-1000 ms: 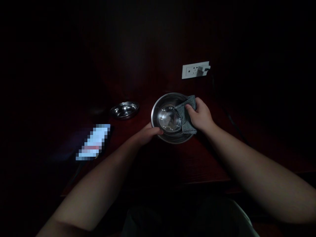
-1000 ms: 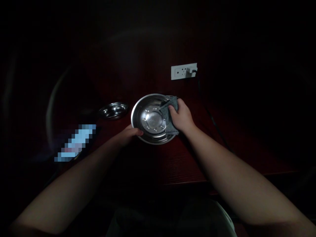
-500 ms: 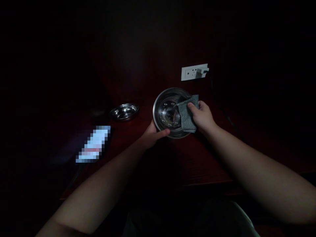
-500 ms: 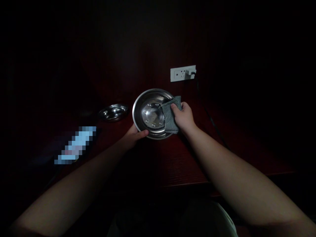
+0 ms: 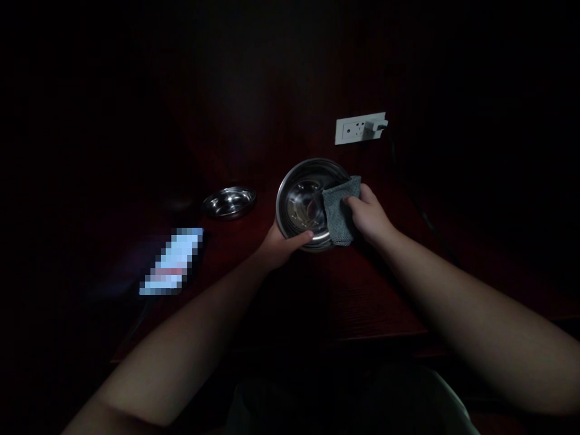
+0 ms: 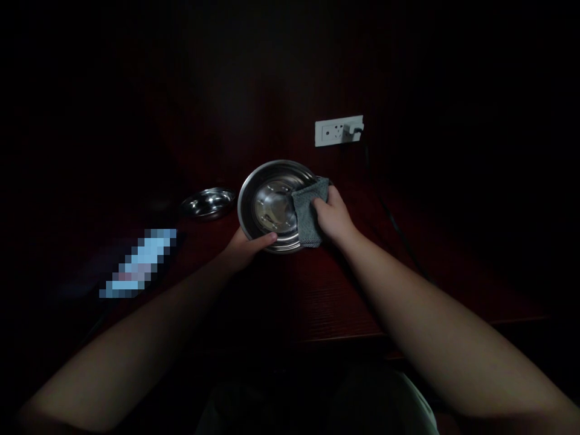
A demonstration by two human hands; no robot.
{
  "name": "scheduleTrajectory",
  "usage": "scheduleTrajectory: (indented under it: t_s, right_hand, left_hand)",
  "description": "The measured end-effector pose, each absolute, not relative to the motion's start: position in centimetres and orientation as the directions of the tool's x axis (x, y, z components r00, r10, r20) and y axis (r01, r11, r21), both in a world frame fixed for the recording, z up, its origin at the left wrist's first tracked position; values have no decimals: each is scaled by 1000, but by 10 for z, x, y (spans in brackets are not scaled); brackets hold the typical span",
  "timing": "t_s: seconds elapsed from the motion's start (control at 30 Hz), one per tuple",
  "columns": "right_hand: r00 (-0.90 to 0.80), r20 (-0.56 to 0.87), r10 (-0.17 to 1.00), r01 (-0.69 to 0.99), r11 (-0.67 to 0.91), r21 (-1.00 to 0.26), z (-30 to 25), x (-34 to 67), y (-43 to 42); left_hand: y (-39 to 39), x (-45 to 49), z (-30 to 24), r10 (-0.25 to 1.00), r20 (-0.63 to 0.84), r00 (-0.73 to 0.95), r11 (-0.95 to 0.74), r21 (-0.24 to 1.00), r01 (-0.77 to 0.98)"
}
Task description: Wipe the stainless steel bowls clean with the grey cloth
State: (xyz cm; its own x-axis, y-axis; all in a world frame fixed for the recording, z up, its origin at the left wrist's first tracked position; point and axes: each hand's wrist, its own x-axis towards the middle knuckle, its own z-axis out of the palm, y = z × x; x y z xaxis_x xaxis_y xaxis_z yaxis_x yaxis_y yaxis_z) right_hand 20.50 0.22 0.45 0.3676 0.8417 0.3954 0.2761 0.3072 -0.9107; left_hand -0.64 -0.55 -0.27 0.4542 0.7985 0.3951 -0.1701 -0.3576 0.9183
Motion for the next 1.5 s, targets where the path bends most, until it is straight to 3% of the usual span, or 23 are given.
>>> scheduleTrajectory:
  t_s: [0.27, 0.6, 0.8, 1.13, 1.37, 1.5]
  right_hand:
    - [283, 415, 865, 469, 252, -846, -2, 209, 4]
    - [262, 576, 774, 568, 358, -741, 10, 211, -1]
    - [284, 659, 696, 725, 294, -623, 16, 209, -9]
    - [227, 644, 731, 802, 236, -549, 15, 214, -10]
    - [257, 605, 753, 751, 239, -616, 16, 211, -8]
    - [320, 473, 821, 673, 155, -723, 16, 211, -6]
  left_hand:
    - [-5, -7, -2, 817, 393, 422, -343, 919, -192]
    - [-5, -5, 1, 811, 374, 451, -308, 927, -215]
    - [-7, -6, 3, 842, 313, 440, -241, 947, -212]
    - [-4, -6, -3, 811, 373, 451, -287, 925, -249]
    - [-4, -7, -4, 825, 406, 392, -338, 912, -234]
    - [-4, -7, -4, 826, 408, 389, -341, 911, -232]
